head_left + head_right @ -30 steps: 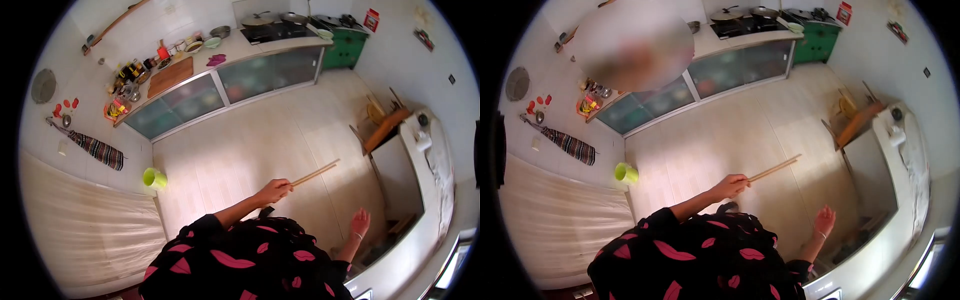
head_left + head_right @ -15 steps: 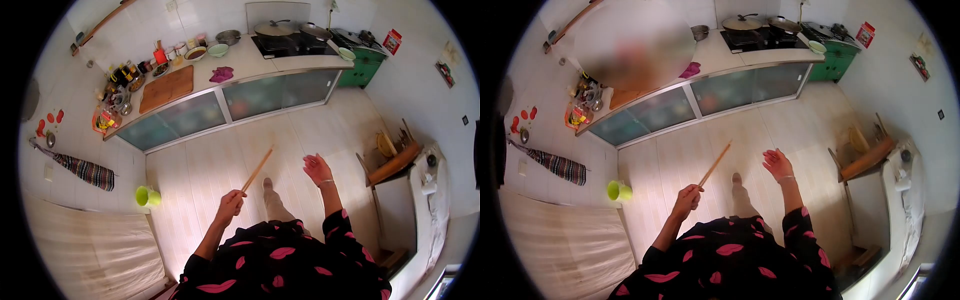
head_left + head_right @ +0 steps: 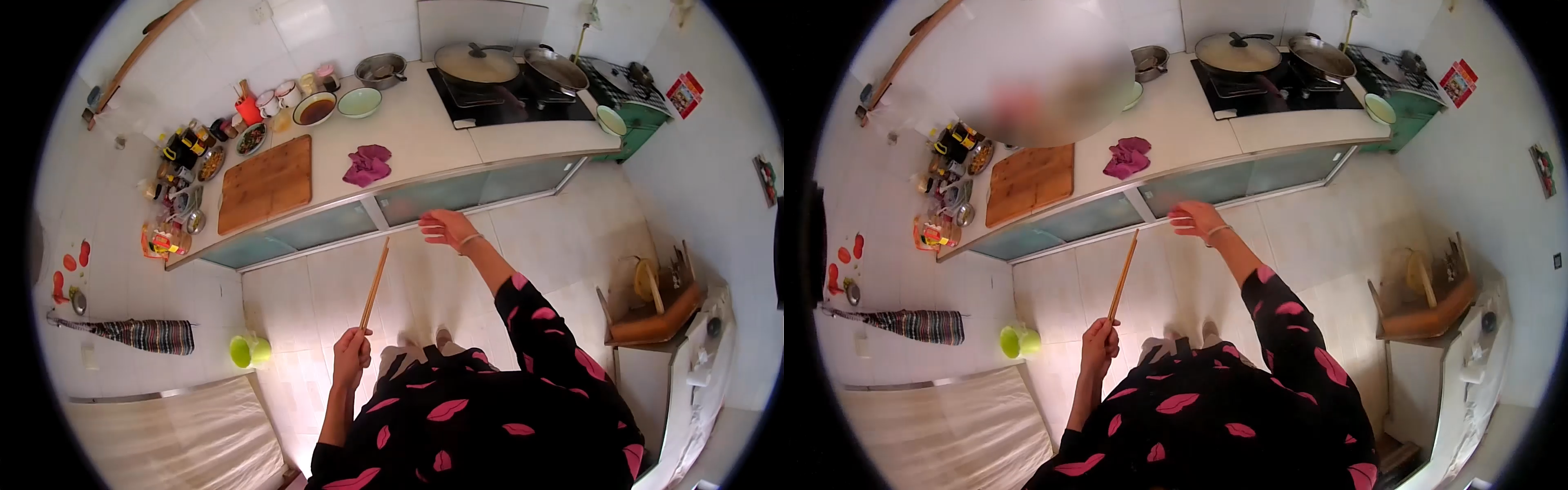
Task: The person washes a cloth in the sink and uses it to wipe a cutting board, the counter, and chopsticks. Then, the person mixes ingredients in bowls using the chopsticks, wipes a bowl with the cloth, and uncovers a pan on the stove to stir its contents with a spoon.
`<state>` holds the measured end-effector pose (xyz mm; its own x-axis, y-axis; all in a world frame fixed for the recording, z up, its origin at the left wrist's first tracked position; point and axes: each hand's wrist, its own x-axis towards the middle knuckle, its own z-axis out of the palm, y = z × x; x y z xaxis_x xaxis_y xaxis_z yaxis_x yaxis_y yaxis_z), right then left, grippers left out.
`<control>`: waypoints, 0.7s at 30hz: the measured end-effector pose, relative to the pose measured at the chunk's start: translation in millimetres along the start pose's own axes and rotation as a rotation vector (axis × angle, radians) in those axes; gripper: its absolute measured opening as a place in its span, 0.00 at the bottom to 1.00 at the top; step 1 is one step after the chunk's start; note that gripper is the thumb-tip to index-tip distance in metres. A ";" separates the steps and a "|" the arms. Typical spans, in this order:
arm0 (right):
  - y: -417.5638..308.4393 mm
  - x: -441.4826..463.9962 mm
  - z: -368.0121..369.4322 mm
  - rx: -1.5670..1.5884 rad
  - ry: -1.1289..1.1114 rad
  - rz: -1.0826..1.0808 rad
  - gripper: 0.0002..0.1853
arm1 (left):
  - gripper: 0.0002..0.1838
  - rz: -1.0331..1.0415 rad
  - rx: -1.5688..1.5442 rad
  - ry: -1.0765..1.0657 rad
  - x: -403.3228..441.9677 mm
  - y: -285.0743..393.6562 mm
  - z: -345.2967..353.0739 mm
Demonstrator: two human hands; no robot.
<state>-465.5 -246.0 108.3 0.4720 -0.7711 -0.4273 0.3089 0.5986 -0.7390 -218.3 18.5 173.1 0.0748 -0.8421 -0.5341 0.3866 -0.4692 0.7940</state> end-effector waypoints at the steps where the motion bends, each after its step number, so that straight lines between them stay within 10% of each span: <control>1: -5.6 27.6 8.6 -0.066 0.008 0.008 0.17 | 0.09 -0.028 0.003 0.022 11.3 7.7 -1.9; 6: 3.4 137.6 46.3 -0.493 0.095 -0.014 0.18 | 0.10 -0.037 0.012 0.031 72.9 39.7 -28.5; 9: 18.6 211.4 42.2 -1.058 0.053 -0.477 0.20 | 0.10 0.006 0.016 -0.014 121.0 69.3 -43.9; 21: -15.7 306.1 85.2 -1.786 0.131 -0.275 0.37 | 0.14 -0.003 0.233 0.019 237.7 164.2 -95.9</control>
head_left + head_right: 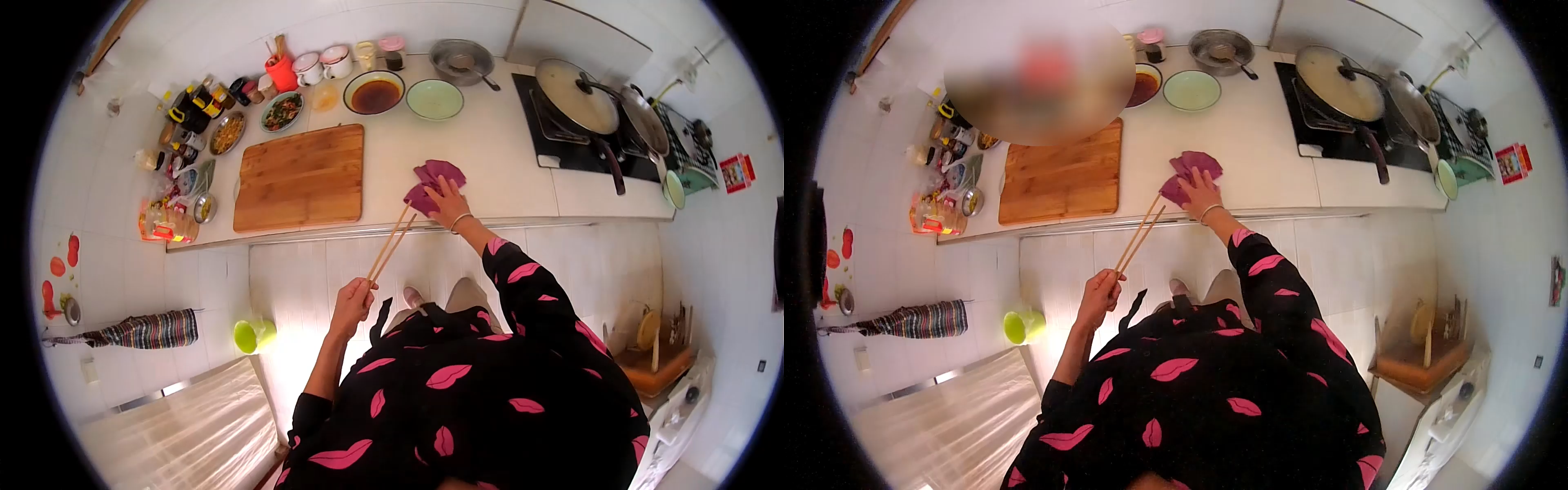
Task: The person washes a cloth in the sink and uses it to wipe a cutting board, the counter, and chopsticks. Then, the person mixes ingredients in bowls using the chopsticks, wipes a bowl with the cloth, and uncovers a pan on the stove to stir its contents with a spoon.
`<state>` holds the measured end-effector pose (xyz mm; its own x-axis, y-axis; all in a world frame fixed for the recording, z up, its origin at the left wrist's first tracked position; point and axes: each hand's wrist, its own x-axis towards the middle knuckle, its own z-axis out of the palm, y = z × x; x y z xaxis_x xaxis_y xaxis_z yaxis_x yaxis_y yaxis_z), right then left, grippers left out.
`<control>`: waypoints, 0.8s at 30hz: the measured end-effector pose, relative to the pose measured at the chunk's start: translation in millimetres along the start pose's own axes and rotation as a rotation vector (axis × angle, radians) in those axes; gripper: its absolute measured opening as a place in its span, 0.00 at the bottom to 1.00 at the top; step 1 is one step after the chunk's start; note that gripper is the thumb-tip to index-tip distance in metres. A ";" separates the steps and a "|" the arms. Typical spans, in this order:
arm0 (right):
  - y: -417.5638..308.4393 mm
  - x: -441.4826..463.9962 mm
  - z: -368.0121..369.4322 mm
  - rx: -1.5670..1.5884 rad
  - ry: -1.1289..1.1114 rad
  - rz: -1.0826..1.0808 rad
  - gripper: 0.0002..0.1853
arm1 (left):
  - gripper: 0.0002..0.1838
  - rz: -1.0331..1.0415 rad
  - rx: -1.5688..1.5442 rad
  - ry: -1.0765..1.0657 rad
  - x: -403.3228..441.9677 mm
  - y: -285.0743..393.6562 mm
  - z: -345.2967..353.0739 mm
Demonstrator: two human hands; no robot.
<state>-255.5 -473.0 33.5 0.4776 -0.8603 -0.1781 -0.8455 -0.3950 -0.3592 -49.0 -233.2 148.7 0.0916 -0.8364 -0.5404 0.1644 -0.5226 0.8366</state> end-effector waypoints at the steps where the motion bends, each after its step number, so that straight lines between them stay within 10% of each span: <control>1: -1.2 3.0 -2.5 -0.032 -0.041 0.037 0.38 | 0.14 0.016 0.039 0.024 5.6 -0.8 -2.6; 5: 21.7 28.2 26.4 -0.059 -0.135 0.039 0.40 | 0.14 0.017 0.109 0.086 15.7 5.9 -7.3; 10: 36.2 46.1 49.6 0.006 0.139 -0.164 0.18 | 0.15 -0.011 0.130 0.192 37.1 8.5 -9.0; 13: 48.0 65.6 38.8 0.443 0.006 -0.207 0.15 | 0.15 0.059 0.276 0.275 56.4 8.7 -14.6; 19: -5.1 52.0 -93.3 0.732 -0.016 -0.632 0.17 | 0.10 0.361 0.957 0.349 100.1 27.0 -14.4; 24: -64.6 61.1 -121.3 0.215 -0.044 -1.165 0.18 | 0.06 0.525 1.348 0.062 110.9 100.2 22.6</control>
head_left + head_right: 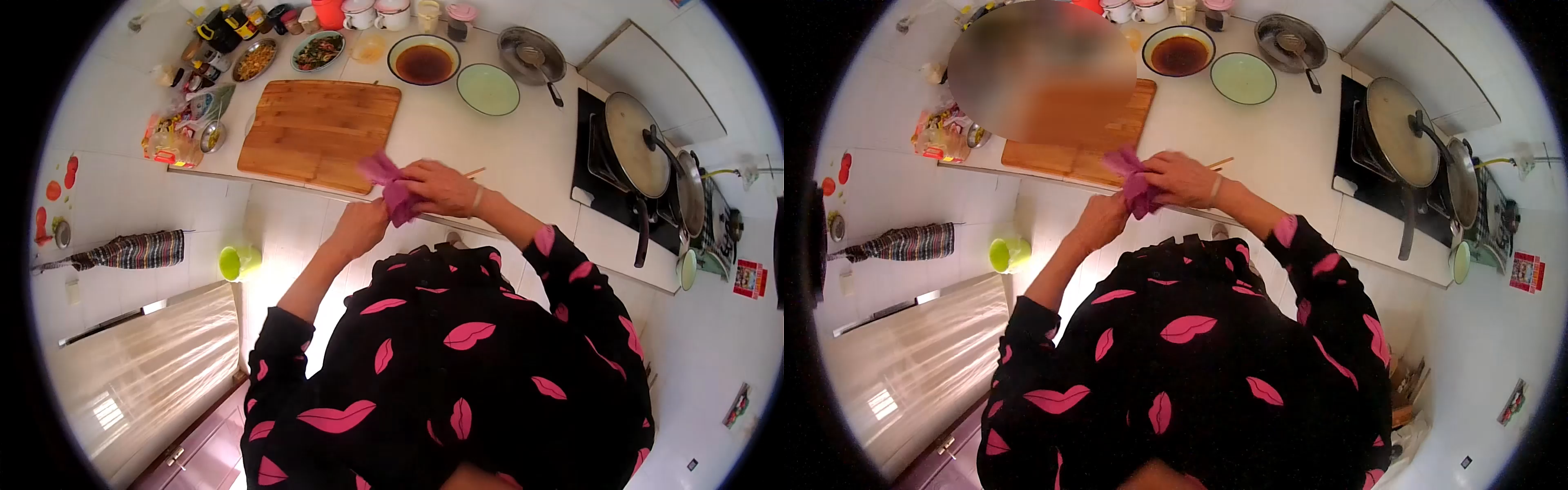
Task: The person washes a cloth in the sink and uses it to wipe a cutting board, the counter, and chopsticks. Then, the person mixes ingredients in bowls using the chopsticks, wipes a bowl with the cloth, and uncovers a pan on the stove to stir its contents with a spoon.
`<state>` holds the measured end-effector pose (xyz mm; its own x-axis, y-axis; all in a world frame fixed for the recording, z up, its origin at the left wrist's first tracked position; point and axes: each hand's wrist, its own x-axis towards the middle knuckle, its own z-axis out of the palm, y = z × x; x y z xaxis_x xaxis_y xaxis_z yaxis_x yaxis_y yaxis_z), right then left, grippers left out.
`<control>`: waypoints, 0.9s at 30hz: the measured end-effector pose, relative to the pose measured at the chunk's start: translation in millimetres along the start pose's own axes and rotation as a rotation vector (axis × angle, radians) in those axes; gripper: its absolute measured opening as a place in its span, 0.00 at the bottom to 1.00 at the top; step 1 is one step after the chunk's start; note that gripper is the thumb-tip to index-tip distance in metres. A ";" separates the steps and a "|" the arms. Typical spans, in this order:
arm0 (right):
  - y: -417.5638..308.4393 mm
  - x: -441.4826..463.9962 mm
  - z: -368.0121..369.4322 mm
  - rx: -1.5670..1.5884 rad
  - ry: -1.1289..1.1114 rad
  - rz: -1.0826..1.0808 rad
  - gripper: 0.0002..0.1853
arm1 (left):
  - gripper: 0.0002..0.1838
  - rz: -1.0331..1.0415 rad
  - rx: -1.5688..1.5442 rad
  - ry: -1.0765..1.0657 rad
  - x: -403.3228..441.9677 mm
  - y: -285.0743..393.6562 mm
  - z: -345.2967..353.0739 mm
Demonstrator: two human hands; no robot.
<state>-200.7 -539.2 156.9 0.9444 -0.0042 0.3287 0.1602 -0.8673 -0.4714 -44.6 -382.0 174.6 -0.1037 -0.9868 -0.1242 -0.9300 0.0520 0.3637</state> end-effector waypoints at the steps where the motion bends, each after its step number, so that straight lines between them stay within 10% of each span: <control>1: 3.9 1.1 11.1 0.029 -0.139 0.079 0.17 | 0.05 0.036 0.039 0.000 6.9 0.5 -8.0; 14: 34.5 -51.1 -27.3 -0.028 -0.334 0.224 0.14 | 0.06 -0.053 -0.175 -0.045 -48.1 -26.8 -61.1; 27: 7.0 -37.8 -37.6 0.289 0.025 0.401 0.09 | 0.11 -0.217 -0.796 0.069 -88.9 -43.4 -48.1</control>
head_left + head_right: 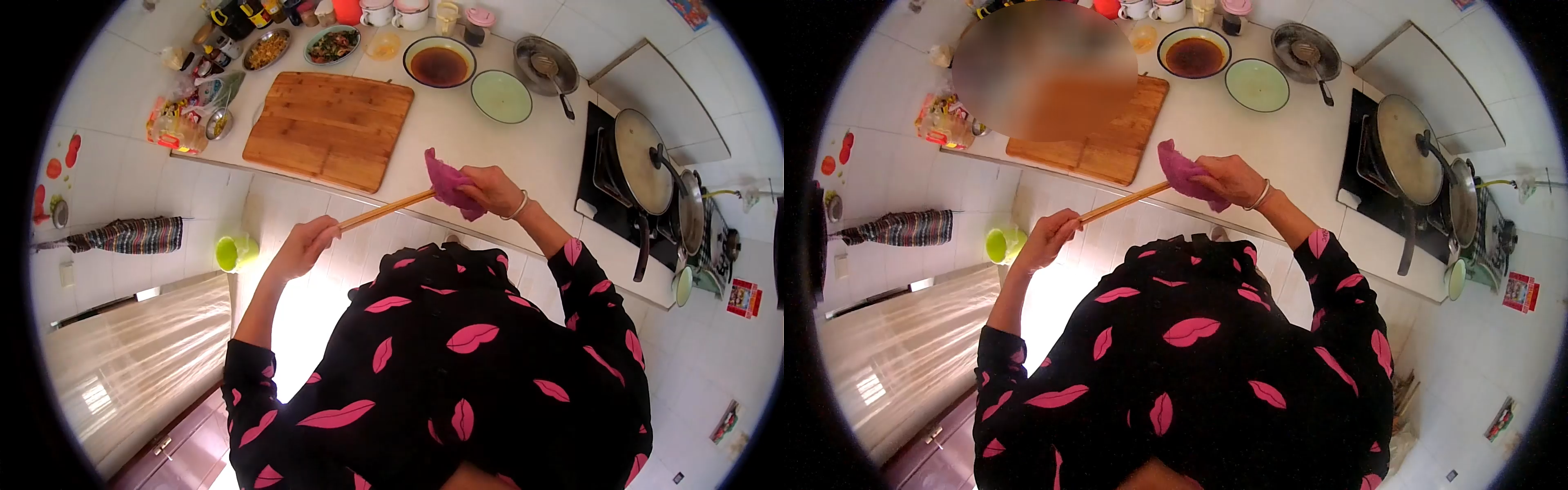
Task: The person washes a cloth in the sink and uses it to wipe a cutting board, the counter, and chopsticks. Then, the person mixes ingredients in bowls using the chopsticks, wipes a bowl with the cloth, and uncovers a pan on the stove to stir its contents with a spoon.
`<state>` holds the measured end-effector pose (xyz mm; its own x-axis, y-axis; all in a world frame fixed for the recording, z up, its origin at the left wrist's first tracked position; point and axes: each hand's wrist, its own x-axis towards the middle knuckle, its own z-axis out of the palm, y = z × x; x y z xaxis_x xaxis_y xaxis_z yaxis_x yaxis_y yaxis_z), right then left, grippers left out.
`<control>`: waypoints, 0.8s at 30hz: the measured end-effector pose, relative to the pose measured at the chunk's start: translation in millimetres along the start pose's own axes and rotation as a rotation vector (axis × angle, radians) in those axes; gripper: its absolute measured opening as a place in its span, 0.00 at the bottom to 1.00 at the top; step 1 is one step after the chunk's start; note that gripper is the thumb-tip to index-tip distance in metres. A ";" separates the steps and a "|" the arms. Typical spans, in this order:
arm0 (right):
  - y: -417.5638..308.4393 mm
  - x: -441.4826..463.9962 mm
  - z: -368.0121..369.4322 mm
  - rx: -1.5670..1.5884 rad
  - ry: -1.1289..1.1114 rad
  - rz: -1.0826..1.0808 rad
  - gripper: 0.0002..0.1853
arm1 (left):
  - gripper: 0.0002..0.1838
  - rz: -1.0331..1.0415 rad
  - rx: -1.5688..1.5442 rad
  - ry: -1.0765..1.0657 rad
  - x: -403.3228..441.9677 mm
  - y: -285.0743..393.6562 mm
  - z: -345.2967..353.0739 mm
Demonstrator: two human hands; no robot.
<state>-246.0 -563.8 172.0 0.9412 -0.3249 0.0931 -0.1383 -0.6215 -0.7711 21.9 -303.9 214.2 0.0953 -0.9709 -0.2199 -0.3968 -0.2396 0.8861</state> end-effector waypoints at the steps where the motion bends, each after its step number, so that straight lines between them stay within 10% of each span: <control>1: -2.7 -1.0 0.7 0.004 0.051 0.011 0.09 | 0.12 0.006 -0.050 0.003 -2.0 -1.9 -0.1; 5: -2.9 -9.4 -2.3 0.356 0.229 0.398 0.12 | 0.13 -0.101 -0.419 0.009 -2.9 -6.6 1.6; 9: -18.9 -3.9 4.6 0.370 0.320 0.414 0.16 | 0.13 -0.122 -0.603 0.104 13.3 -14.3 21.8; 15: -27.6 32.1 72.2 1.191 0.621 0.385 0.13 | 0.11 -0.072 -0.463 0.102 58.3 -0.5 82.4; 24: -16.1 50.7 35.3 1.227 0.902 0.280 0.12 | 0.12 -0.001 -0.352 0.095 47.4 1.0 69.2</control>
<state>-185.2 -545.2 166.8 0.3750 -0.9148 -0.1500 0.4814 0.3305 -0.8118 -37.1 -349.9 176.4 0.1859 -0.9628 -0.1963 -0.0600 -0.2105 0.9757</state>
